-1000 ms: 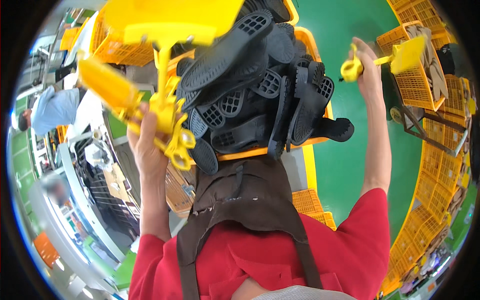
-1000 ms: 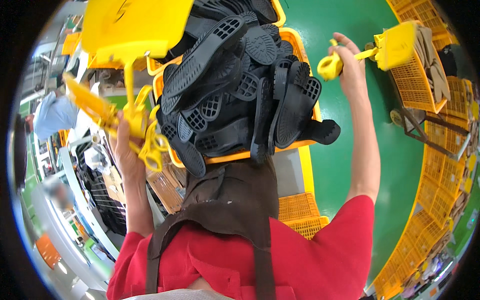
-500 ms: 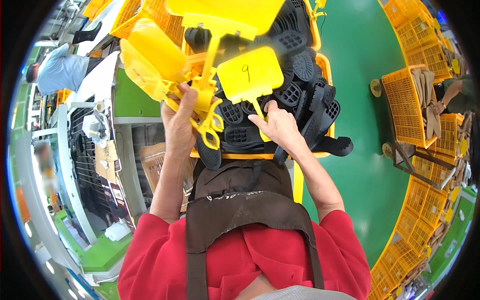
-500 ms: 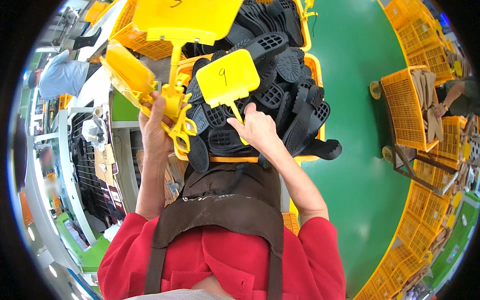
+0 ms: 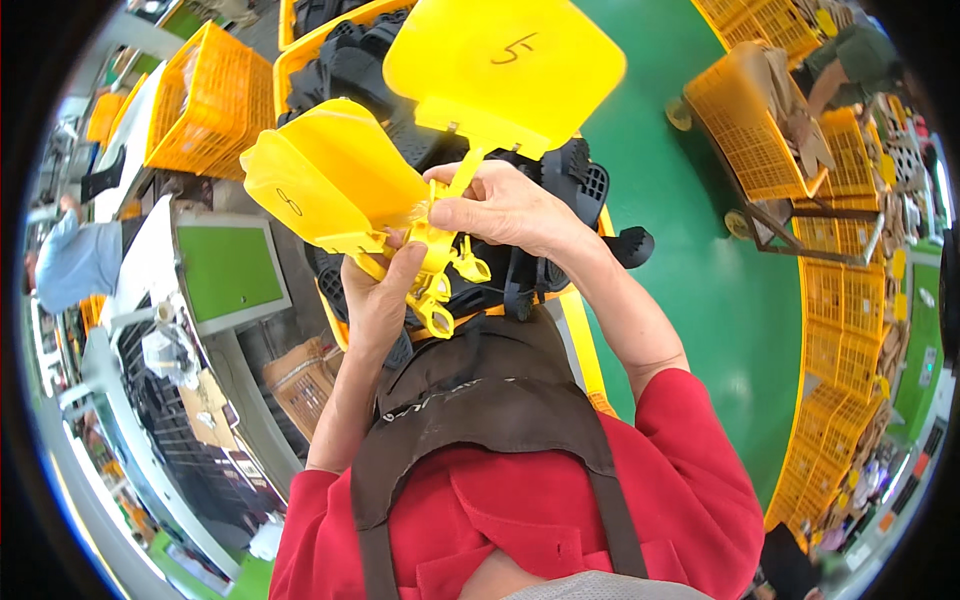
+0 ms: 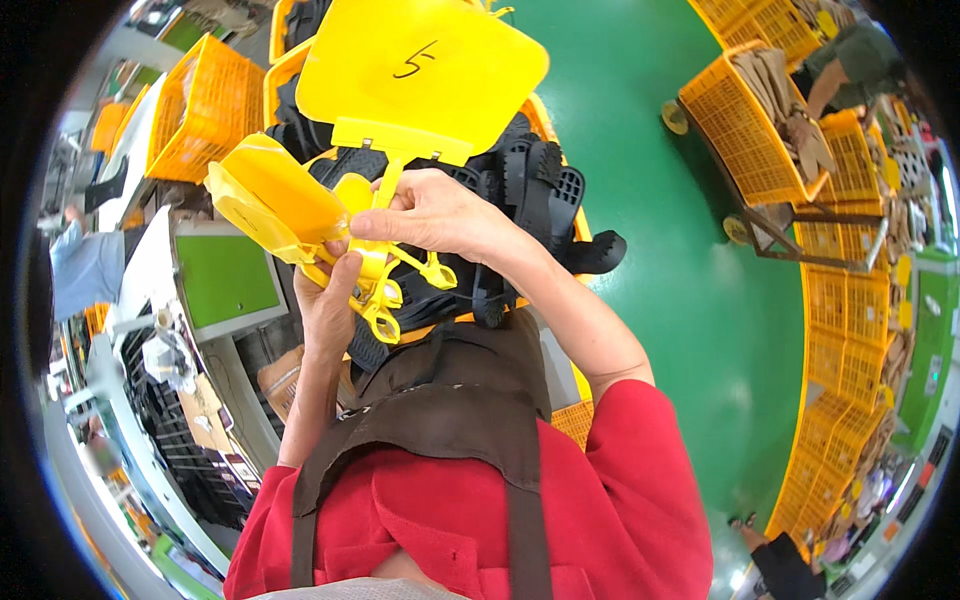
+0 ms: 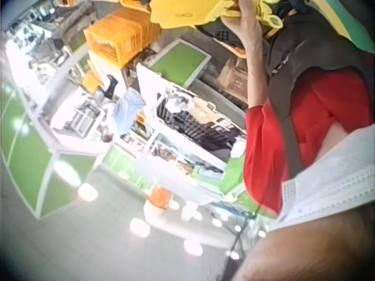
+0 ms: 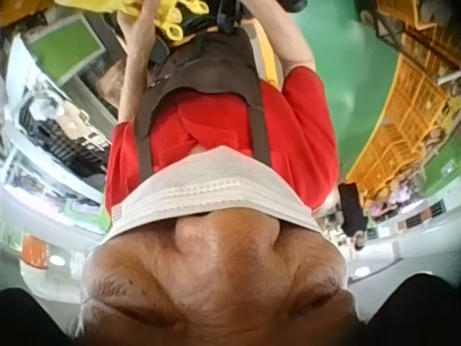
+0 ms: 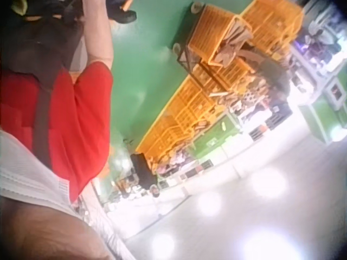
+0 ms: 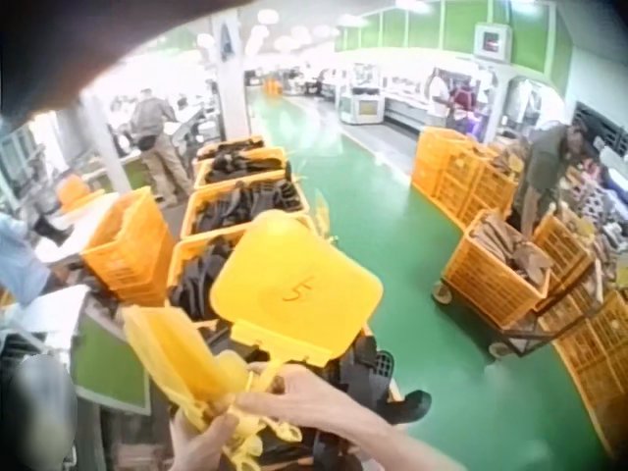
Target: The worker applies glue to several shoe soles using a brush, then gathers yellow tags and places them into bins containing black shoe soles.
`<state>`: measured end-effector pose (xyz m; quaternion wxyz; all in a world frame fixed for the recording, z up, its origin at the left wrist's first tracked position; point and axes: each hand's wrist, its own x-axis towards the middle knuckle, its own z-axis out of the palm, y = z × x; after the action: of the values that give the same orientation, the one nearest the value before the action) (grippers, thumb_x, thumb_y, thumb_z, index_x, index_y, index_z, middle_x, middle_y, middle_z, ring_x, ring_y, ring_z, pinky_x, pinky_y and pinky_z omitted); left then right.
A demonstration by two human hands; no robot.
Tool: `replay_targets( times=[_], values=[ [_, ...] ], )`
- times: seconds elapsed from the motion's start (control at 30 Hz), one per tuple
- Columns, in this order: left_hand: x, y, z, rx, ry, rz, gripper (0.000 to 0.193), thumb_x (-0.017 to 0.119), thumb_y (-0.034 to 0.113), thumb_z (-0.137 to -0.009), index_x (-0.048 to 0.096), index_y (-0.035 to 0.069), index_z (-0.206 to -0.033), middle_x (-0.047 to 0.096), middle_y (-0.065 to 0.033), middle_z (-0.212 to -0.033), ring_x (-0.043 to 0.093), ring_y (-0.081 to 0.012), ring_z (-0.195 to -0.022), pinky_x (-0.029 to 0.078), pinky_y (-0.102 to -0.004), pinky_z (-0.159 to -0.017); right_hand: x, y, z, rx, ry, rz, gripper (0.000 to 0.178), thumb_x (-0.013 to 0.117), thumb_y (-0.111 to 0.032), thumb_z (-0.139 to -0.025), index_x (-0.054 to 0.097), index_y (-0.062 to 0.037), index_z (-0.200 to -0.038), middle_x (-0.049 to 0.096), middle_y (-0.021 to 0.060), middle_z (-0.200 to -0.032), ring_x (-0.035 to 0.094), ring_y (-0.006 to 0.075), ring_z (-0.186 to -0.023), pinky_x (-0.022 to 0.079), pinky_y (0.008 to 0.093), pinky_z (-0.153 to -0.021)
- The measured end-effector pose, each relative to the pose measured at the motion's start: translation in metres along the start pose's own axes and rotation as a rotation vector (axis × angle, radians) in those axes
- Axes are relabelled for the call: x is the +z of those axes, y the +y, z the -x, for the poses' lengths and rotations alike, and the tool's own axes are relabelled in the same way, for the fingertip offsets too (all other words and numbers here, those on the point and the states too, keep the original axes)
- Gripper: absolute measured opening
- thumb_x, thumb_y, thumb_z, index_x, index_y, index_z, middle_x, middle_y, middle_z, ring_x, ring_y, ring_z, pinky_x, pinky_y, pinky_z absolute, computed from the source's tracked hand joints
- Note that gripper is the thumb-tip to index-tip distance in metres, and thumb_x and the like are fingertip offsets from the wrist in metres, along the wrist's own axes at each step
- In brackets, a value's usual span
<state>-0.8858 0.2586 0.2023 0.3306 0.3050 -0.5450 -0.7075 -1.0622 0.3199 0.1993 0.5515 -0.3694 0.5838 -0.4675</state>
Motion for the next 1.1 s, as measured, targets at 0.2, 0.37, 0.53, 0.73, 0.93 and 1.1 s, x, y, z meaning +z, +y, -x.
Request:
replay_targets(
  times=[0.2, 0.37, 0.53, 0.73, 0.93, 1.1],
  values=[
    [0.007, -0.01, -0.01, 0.001, -0.211, -0.056, 0.016, 0.062, 0.002, -0.085, 0.056, 0.002, -0.1, 0.058, 0.0013, -0.086, 0.052, -0.0039, -0.074, 0.043, -0.0201, -0.064, -0.02, 0.002, 0.015, 0.05, -0.052, -0.306, 0.042, 0.067, -0.033, -0.08, 0.059, 0.0002, -0.104, 0.046, -0.0037, -0.06, 0.038, 0.003, -0.047, 0.033, 0.0174, -0.043],
    [0.021, -0.008, -0.019, -0.083, -0.3, -0.173, 0.012, 0.062, 0.007, -0.087, 0.06, 0.0, -0.096, 0.06, 0.0008, -0.083, 0.052, -0.0044, -0.073, 0.043, -0.0216, -0.061, -0.031, 0.0, 0.022, 0.1, 0.055, -0.332, 0.041, 0.063, -0.028, -0.078, 0.059, 0.0011, -0.105, 0.049, -0.0019, -0.063, 0.045, 0.004, -0.05, 0.043, 0.0186, -0.047],
    [0.022, 0.011, -0.028, 0.03, -0.257, -0.199, 0.03, 0.045, 0.02, -0.096, 0.054, -0.004, -0.111, 0.063, -0.0165, -0.106, 0.065, -0.0206, -0.091, 0.049, -0.0284, -0.076, -0.094, -0.001, 0.025, -0.003, 0.509, -0.082, 0.042, 0.065, -0.032, -0.079, 0.059, -0.0002, -0.106, 0.056, 0.0032, -0.074, 0.051, 0.008, -0.053, 0.048, 0.0225, -0.049],
    [-0.023, 0.031, -0.021, 0.04, -0.027, -0.09, 0.031, 0.048, 0.024, -0.096, 0.057, -0.005, -0.104, 0.065, -0.0164, -0.1, 0.066, -0.0204, -0.086, 0.051, -0.0287, -0.076, -0.233, 0.103, -0.013, 0.207, 0.809, 0.087, 0.042, 0.07, -0.04, -0.075, 0.058, -0.0018, -0.087, 0.05, 0.0004, -0.063, 0.046, 0.0079, -0.052, 0.043, 0.0229, -0.052],
    [-0.066, 0.025, -0.002, -0.02, 0.172, -0.012, 0.027, 0.053, 0.025, -0.094, 0.055, 0.0, -0.103, 0.064, -0.0162, -0.1, 0.066, -0.0194, -0.084, 0.054, -0.029, -0.072, -0.244, 0.158, -0.059, 0.399, 0.906, 0.314, 0.057, 0.074, -0.049, -0.067, 0.058, 0.0007, -0.089, 0.056, 0.0061, -0.068, 0.051, 0.0126, -0.055, 0.044, 0.0248, -0.05],
    [-0.087, 0.013, 0.004, -0.063, 0.285, 0.097, 0.021, 0.055, 0.022, -0.092, 0.053, 0.003, -0.1, 0.064, -0.0163, -0.099, 0.067, -0.0206, -0.083, 0.055, -0.0283, -0.072, -0.253, 0.205, -0.08, 0.46, 0.928, 0.316, 0.068, 0.074, -0.05, -0.066, 0.056, 0.0052, -0.102, 0.061, 0.0121, -0.086, 0.056, 0.0138, -0.064, 0.048, 0.0265, -0.052]
  ],
)
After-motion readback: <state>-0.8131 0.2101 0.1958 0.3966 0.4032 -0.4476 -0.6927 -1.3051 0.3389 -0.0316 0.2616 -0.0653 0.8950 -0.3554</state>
